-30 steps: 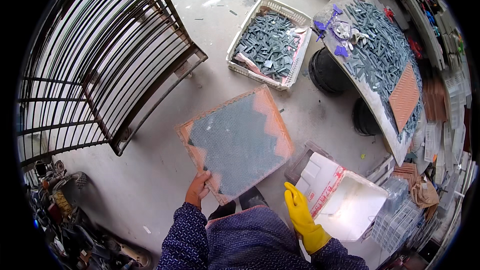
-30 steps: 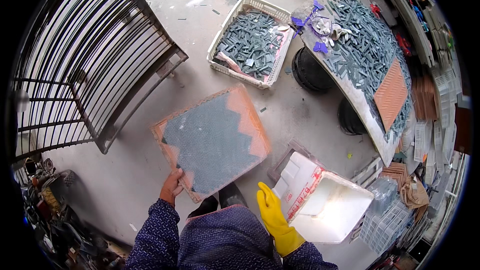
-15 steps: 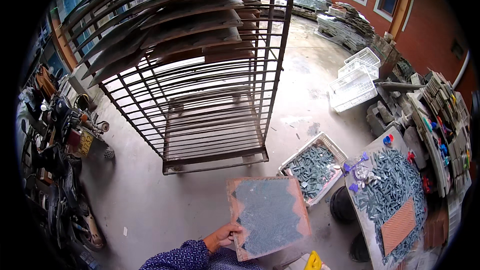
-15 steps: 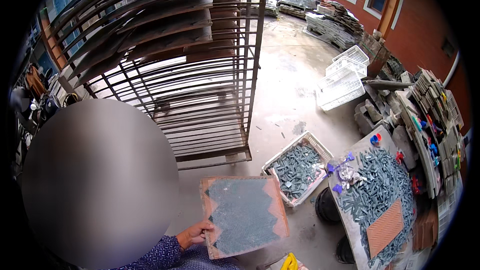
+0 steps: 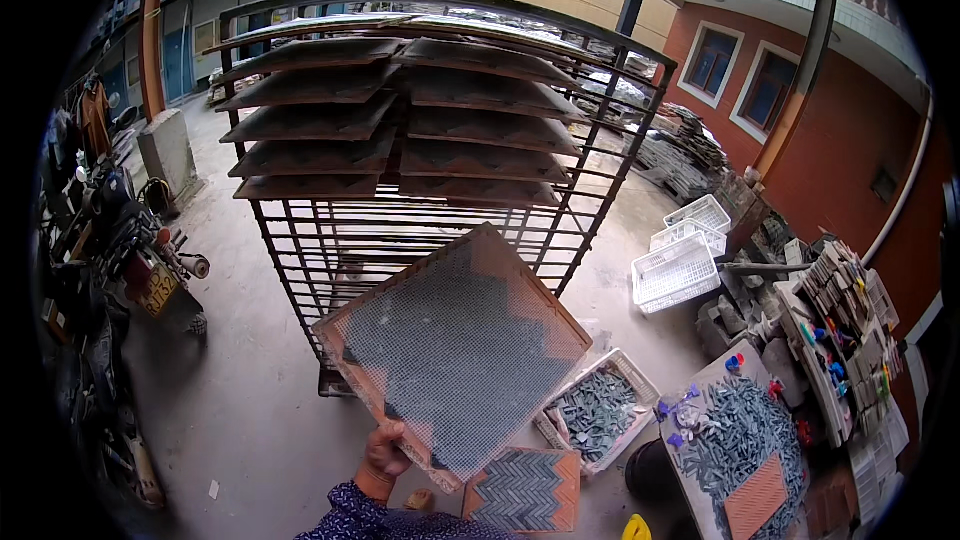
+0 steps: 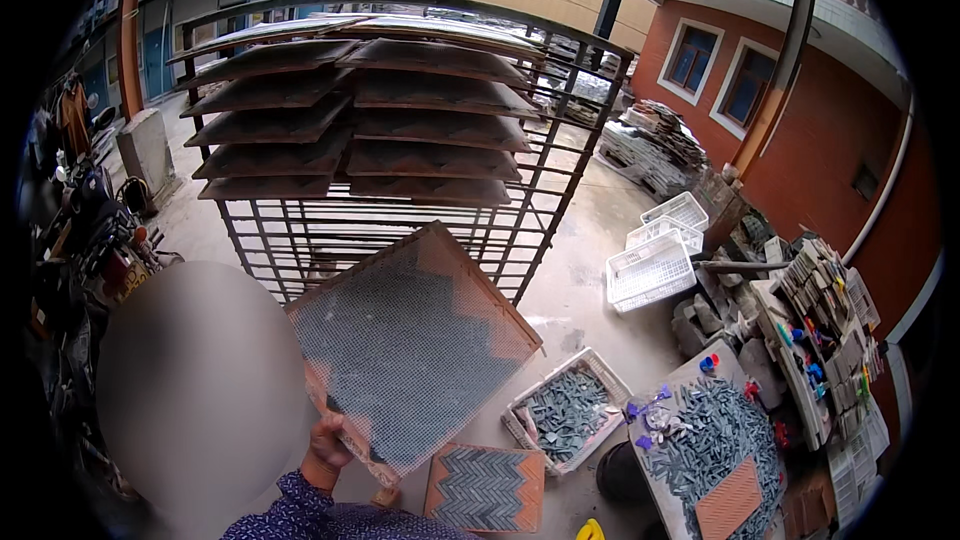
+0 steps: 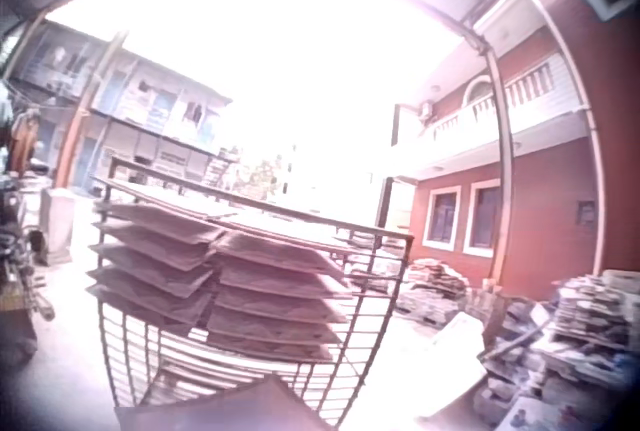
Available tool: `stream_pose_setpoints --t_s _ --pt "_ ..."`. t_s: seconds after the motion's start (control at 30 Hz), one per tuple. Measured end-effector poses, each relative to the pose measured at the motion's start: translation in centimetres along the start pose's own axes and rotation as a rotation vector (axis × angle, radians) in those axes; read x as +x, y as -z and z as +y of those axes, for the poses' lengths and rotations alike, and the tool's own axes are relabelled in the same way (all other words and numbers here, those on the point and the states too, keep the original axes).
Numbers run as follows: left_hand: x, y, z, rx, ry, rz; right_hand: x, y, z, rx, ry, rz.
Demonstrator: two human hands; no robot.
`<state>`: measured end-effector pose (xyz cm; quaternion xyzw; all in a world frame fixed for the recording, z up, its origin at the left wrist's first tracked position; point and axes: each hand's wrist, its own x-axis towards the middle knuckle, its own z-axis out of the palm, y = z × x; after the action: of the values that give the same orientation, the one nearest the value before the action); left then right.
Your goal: The person repeatedly wipes patterned tiles with a yellow-gloved hand, then places them on a metal rack. They also wipe the inside of a white styrofoam box and handle a small metal tool during the process.
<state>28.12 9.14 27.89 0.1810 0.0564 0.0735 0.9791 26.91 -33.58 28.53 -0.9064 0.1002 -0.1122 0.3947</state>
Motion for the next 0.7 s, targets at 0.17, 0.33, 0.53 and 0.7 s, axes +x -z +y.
stream_pose_setpoints --t_s 0.17,0.33,0.53,0.7 --pt "2.0 0.3 4.5 0.008 -0.183 -0.031 -0.8 -0.6 -2.4 -0.025 -0.002 0.051" --pt "3.9 -1.3 8.0 0.037 -0.366 0.061 -1.4 -1.2 -3.8 -0.045 -0.014 0.083" --pt "7.2 -0.3 11.3 0.028 -0.484 0.213 -1.4 -2.5 -6.9 -0.101 0.083 0.07" --pt "11.0 1.2 13.7 0.048 -0.552 0.033 -1.2 -3.3 -8.8 -0.095 0.066 0.058"
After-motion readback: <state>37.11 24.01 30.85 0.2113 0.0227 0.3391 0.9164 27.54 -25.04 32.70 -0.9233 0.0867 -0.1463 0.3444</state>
